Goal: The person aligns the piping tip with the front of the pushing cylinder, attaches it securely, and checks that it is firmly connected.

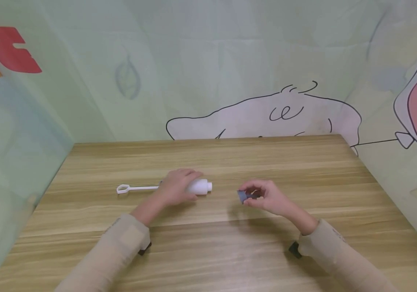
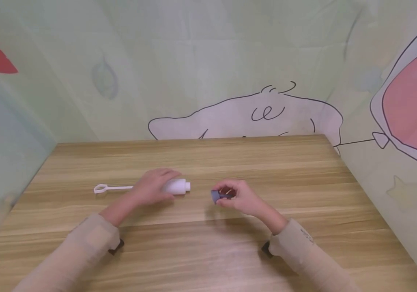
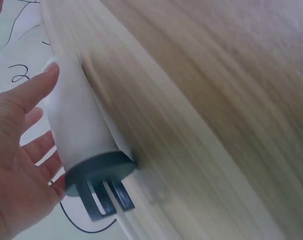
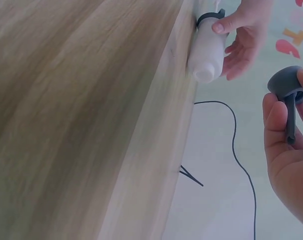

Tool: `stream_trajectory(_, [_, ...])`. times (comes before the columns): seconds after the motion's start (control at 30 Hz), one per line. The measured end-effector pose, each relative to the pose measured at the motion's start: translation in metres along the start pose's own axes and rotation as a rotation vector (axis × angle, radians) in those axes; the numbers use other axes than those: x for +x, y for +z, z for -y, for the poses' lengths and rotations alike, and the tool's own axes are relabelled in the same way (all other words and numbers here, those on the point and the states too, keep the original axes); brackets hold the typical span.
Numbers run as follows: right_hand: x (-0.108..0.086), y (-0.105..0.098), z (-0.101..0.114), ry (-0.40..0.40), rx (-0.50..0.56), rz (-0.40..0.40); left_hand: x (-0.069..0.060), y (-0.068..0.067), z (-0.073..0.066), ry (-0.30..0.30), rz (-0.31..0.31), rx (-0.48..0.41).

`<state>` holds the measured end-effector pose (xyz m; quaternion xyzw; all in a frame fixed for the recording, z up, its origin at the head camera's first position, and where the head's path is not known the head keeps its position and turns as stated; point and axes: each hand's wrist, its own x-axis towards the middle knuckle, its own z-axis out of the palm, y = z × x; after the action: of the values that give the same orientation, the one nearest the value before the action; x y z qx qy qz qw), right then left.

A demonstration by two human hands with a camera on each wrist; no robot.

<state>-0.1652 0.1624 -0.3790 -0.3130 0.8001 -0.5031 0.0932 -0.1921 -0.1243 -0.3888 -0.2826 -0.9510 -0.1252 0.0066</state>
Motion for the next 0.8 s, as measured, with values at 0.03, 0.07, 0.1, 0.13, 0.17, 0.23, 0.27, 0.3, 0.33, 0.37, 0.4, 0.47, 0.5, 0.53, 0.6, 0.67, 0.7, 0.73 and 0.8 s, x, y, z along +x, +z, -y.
stream_trajectory(0.03, [0.000, 0.000, -0.001, 0.000, 0.002, 0.000, -0.001, -0.001, 0.002, -0.004, 0.014, 0.004])
stream_trajectory(0.07, [-0.001, 0.000, -0.001, -0.001, 0.003, 0.000, -0.001, -0.001, 0.003, -0.010, 0.026, 0.003])
stream_trajectory(0.1, [-0.001, 0.000, -0.002, -0.001, 0.004, 0.000, -0.001, -0.002, 0.004, -0.015, 0.036, 0.002])
stream_trajectory(0.13, [-0.001, 0.000, -0.002, -0.001, 0.004, -0.001, -0.002, -0.002, 0.006, -0.021, 0.046, 0.001])
stream_trajectory(0.17, [-0.001, 0.000, -0.003, -0.001, 0.003, -0.001, -0.002, -0.002, 0.007, -0.025, 0.056, 0.002])
stream_trajectory(0.23, [-0.002, 0.000, -0.004, -0.004, 0.002, -0.003, -0.002, -0.003, 0.010, -0.033, 0.075, -0.001])
stream_trajectory(0.27, [-0.002, 0.000, -0.004, -0.008, -0.003, -0.004, -0.003, -0.003, 0.011, -0.036, 0.084, -0.005])
stream_trajectory(0.3, [-0.002, 0.000, -0.005, -0.010, -0.007, -0.005, -0.003, -0.003, 0.013, -0.037, 0.092, -0.005])
stream_trajectory(0.33, [-0.002, 0.000, -0.005, -0.011, -0.009, -0.005, -0.002, -0.003, 0.014, -0.040, 0.102, -0.005])
stream_trajectory(0.37, [-0.002, 0.000, -0.005, -0.014, -0.013, -0.007, -0.002, -0.003, 0.016, -0.041, 0.110, -0.008])
stream_trajectory(0.4, [-0.002, 0.000, -0.006, -0.017, -0.015, -0.007, -0.002, -0.003, 0.016, -0.042, 0.116, -0.012])
stream_trajectory(0.47, [-0.002, 0.000, -0.006, -0.020, -0.019, -0.008, -0.002, -0.003, 0.019, -0.046, 0.134, -0.015])
stream_trajectory(0.5, [-0.002, 0.000, -0.006, -0.020, -0.020, -0.008, -0.002, -0.003, 0.019, -0.050, 0.142, -0.020])
stream_trajectory(0.53, [-0.002, 0.000, -0.007, -0.021, -0.023, -0.008, -0.002, -0.003, 0.020, -0.055, 0.148, -0.024])
stream_trajectory(0.6, [-0.002, 0.000, -0.008, -0.020, -0.026, -0.008, -0.002, -0.003, 0.021, -0.054, 0.147, -0.033])
stream_trajectory(0.67, [-0.002, 0.000, -0.009, -0.020, -0.031, -0.008, -0.003, -0.004, 0.022, -0.035, 0.132, -0.025])
stream_trajectory(0.7, [-0.002, 0.000, -0.010, -0.020, -0.033, -0.008, -0.003, -0.004, 0.022, -0.030, 0.129, -0.027])
stream_trajectory(0.73, [-0.002, 0.000, -0.010, -0.022, -0.033, -0.007, -0.003, -0.005, 0.022, -0.025, 0.125, -0.025])
stream_trajectory(0.8, [-0.002, 0.000, -0.011, -0.022, -0.031, -0.008, -0.003, -0.006, 0.022, -0.016, 0.122, -0.023])
